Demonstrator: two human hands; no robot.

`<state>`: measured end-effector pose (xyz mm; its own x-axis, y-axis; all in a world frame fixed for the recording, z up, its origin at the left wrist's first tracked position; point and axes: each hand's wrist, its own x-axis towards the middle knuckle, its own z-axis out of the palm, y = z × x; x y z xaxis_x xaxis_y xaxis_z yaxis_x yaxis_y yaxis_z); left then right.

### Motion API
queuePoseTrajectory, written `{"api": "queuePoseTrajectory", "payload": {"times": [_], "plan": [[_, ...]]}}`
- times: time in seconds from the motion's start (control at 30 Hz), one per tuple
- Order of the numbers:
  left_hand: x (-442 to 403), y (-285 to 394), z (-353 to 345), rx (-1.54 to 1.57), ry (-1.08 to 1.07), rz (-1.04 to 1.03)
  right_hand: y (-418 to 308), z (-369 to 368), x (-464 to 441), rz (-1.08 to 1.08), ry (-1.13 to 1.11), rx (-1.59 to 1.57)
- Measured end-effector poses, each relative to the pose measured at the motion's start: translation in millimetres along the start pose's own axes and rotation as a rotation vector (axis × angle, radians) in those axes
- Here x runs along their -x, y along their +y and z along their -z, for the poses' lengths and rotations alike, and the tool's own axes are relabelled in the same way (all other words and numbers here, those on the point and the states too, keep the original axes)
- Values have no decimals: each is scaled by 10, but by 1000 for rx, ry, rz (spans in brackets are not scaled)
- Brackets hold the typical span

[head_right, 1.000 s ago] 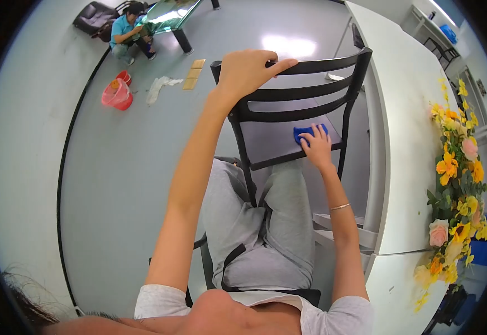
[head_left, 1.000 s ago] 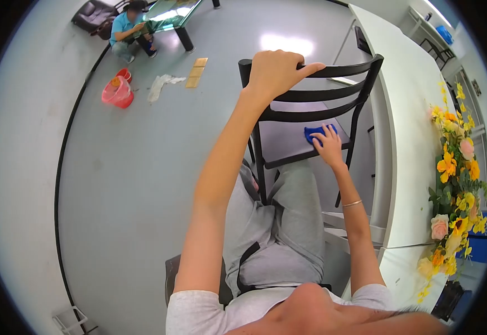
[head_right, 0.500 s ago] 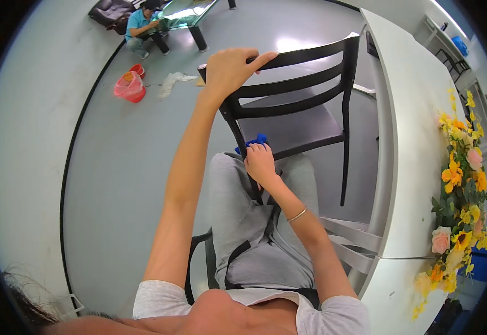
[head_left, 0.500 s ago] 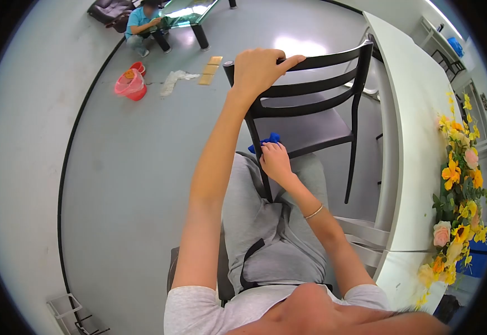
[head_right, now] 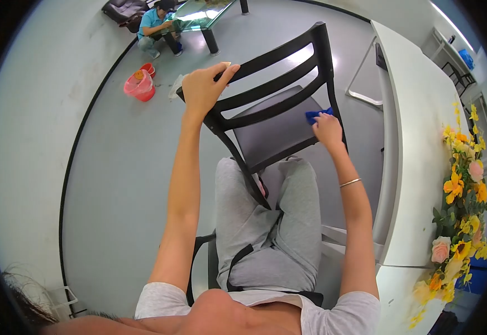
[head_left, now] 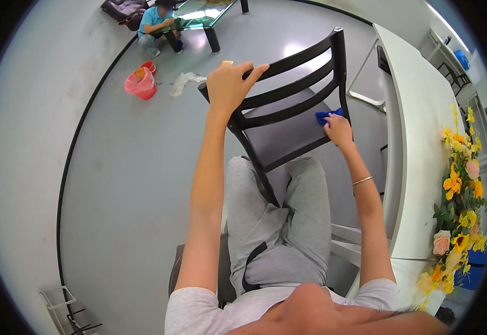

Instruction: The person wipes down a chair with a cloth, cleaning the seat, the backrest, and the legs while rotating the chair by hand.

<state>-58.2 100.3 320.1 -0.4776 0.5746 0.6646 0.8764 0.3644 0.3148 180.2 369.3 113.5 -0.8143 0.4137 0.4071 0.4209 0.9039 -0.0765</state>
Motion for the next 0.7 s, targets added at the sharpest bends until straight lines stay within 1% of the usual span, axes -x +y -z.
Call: {"api": "queuePoseTrajectory", "payload": {"times": [0.07, 0.1, 0.17, 0.2, 0.23, 0.27, 0.33, 0.4, 0.5, 0.57, 0.6, 0.7], "plan": [[-4, -32, 22, -15, -11, 7, 31, -29, 25, 89, 18, 68], [-7, -29, 26, -11, -10, 9, 0, 8, 32, 89, 16, 72], [-18, -21, 25, -11, -43, 57, -114, 24, 43, -6, 60, 21], [-18, -15, 31, -9, -45, 56, -183, -12, 62, -8, 59, 22], [-15, -7, 43, 1, -41, 58, -282, -66, 91, -4, 79, -46], [-16, 0, 57, 10, -38, 58, -394, -125, 124, -2, 100, -114], [-14, 10, 105, 32, -52, 67, -903, 12, 231, 11, -19, -170], [-19, -6, 105, 52, -60, 80, -1399, 2, 395, 59, -5, -238], [-44, -82, 118, -45, -54, 52, -2031, 27, 621, 121, 79, -339], [-43, -30, 167, 61, -79, 63, -2255, 39, 752, 144, 111, -428], [-37, -27, 185, 52, -81, 61, -2295, 64, 796, 144, 114, -437], [-22, -6, 213, 26, -96, 62, -2280, 215, 949, 158, 101, -602]]}}
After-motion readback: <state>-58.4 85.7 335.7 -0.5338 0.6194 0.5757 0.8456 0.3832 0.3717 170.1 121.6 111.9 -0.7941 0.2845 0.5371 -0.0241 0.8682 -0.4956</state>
